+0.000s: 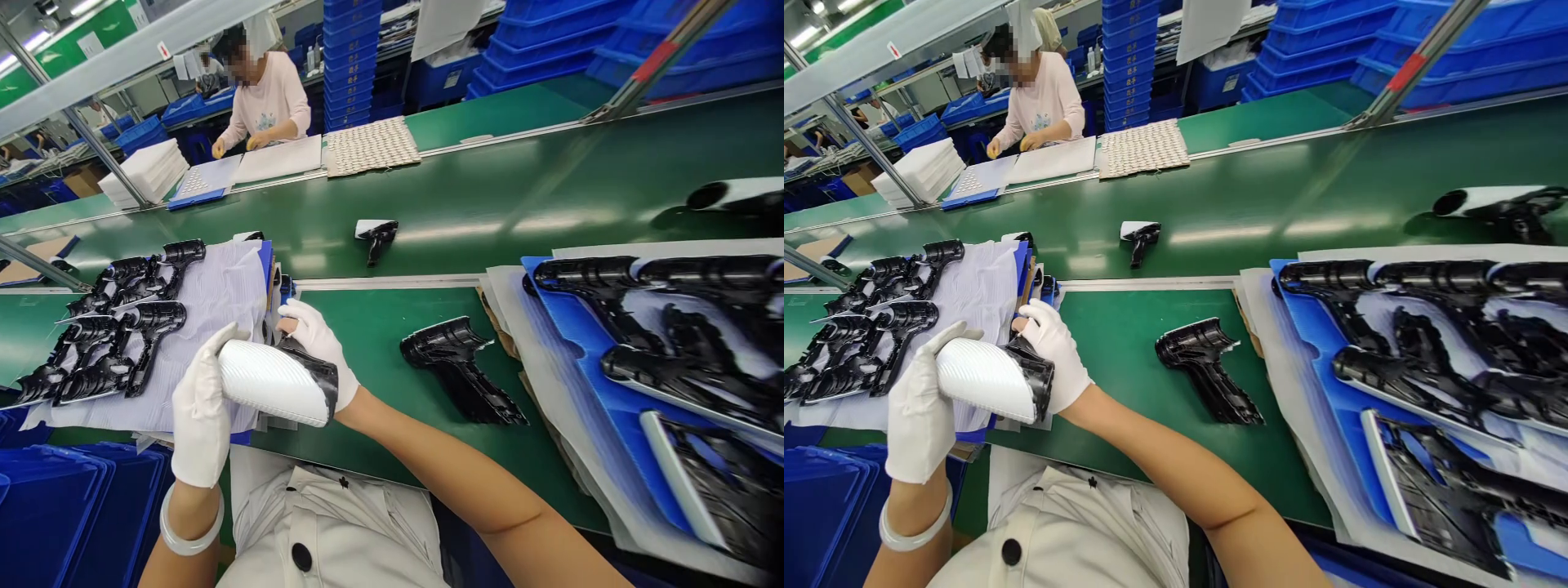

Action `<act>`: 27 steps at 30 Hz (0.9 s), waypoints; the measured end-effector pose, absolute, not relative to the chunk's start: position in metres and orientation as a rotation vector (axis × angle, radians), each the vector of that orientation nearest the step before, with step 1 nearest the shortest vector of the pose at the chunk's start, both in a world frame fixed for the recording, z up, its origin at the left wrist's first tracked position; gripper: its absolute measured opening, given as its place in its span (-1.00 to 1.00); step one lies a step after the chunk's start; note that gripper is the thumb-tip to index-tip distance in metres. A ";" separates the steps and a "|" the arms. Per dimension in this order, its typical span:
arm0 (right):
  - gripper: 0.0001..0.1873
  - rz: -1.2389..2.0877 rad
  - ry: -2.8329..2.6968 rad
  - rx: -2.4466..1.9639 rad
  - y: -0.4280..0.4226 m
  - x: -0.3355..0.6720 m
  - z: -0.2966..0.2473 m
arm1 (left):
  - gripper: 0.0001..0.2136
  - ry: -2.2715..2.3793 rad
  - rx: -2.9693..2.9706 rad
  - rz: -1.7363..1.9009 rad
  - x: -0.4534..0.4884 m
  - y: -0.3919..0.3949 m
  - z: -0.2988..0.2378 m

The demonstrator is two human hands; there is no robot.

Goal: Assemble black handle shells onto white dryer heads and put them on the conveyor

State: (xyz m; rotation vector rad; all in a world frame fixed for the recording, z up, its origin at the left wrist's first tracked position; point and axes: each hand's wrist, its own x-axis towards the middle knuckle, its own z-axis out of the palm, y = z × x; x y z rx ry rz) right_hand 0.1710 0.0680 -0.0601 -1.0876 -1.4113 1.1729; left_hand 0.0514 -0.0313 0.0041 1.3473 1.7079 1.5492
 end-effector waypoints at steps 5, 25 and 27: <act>-0.81 1.257 -1.407 -1.105 0.067 0.168 -0.063 | -0.47 1.573 1.296 1.570 0.047 -0.032 -0.008; -0.73 0.948 -1.484 -0.932 0.079 0.184 -0.066 | -0.58 1.524 1.491 1.490 0.046 -0.037 -0.003; -0.76 0.943 -1.501 -0.911 0.079 0.184 -0.064 | -0.56 1.501 1.447 1.503 0.046 -0.038 -0.004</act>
